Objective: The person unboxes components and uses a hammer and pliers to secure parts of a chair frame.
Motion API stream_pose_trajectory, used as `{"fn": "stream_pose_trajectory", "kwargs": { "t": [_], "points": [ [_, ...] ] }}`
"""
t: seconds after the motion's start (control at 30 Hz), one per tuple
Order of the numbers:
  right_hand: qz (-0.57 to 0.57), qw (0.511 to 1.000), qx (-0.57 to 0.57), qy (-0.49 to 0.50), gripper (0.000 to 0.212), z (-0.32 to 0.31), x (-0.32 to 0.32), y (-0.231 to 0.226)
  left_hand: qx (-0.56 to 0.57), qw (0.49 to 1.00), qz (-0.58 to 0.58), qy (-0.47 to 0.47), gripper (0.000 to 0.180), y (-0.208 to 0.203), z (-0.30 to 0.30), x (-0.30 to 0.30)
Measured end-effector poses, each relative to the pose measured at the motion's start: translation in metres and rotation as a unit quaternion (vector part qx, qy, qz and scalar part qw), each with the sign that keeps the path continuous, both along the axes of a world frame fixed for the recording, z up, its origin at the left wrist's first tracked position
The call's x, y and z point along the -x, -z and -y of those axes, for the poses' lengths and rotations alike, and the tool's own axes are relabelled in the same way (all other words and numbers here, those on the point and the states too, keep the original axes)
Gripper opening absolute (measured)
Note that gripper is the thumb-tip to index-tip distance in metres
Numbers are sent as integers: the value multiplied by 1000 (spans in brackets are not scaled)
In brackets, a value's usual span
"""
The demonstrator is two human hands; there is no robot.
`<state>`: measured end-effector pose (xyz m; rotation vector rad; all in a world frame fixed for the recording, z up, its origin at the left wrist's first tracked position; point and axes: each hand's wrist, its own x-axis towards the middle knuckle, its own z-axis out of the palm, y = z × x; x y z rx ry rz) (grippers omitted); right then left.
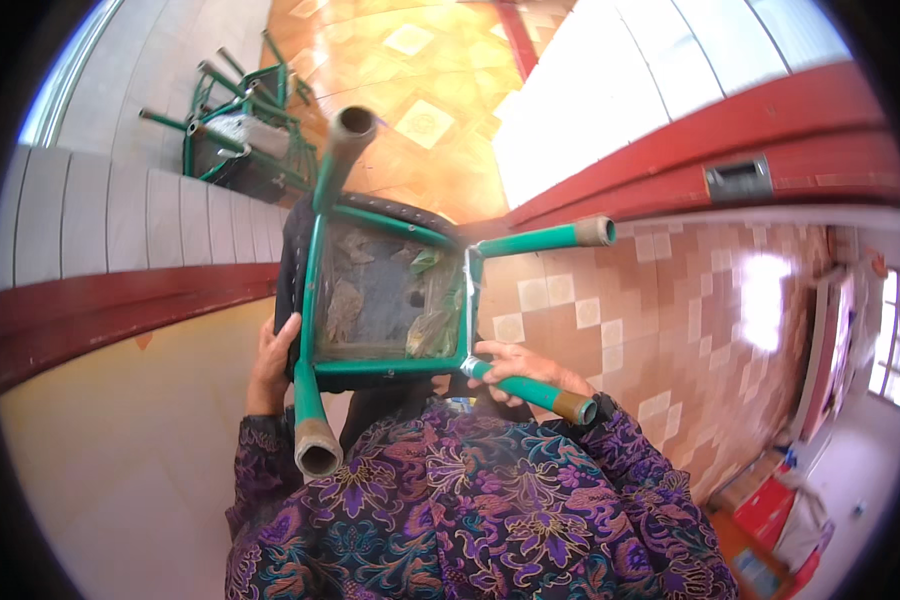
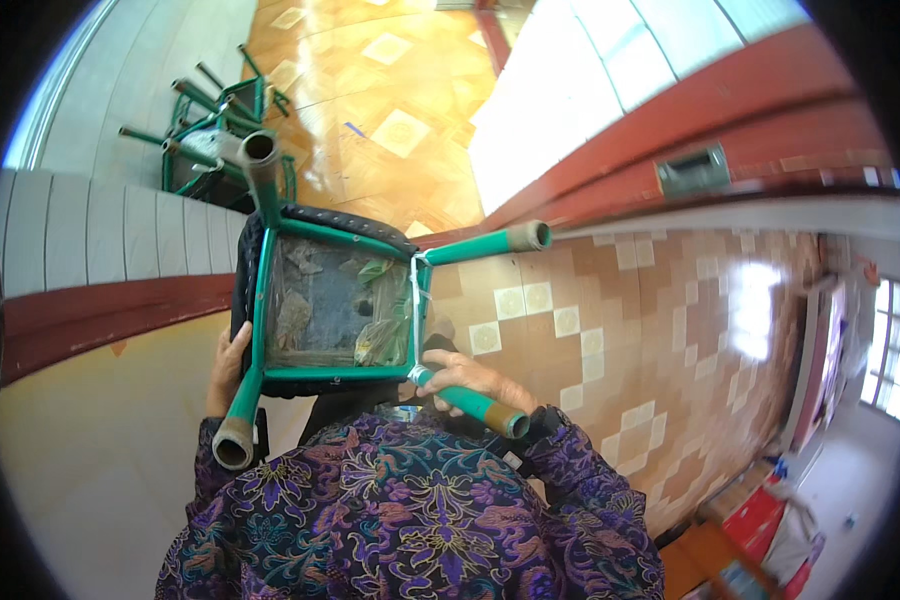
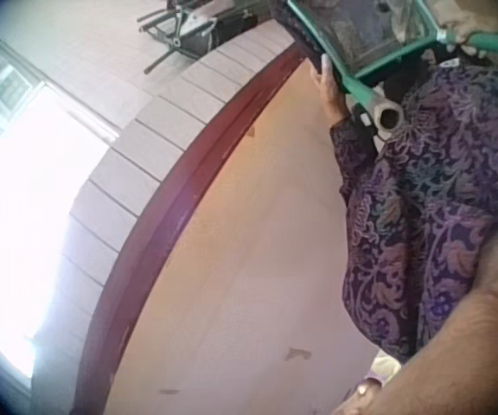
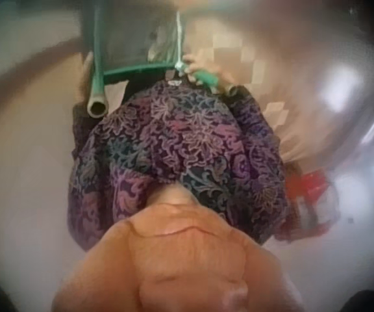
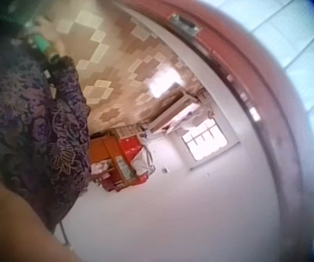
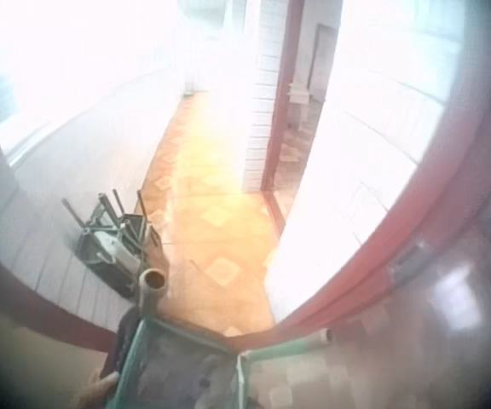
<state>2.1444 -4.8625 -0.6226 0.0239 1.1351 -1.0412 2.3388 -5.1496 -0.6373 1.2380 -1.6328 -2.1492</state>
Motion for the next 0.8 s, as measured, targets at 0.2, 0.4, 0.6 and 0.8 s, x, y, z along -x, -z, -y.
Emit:
{"fn": "stream_pose_trajectory", "kwargs": {
  "t": [0.2, 0.4, 0.6, 0.8],
  "points": [
    [-46, 984, 73, 156, 41, -43, -39, 57, 22, 999, -23, 16, 25, 34, -16, 14],
    [-247, 913, 100, 310, 32, -89, -114, 76, 47, 972, -29, 230, 34, 41, -36, 49],
    [-166, 836, 114, 511, 29, -176, -152, 105, 31, 917, -97, 385, 28, 23, -131, 138],
    [-72, 685, 105, 717, 29, -260, -142, 111, 77, 891, -115, 432, 30, 15, -261, 220]
  ]
}}
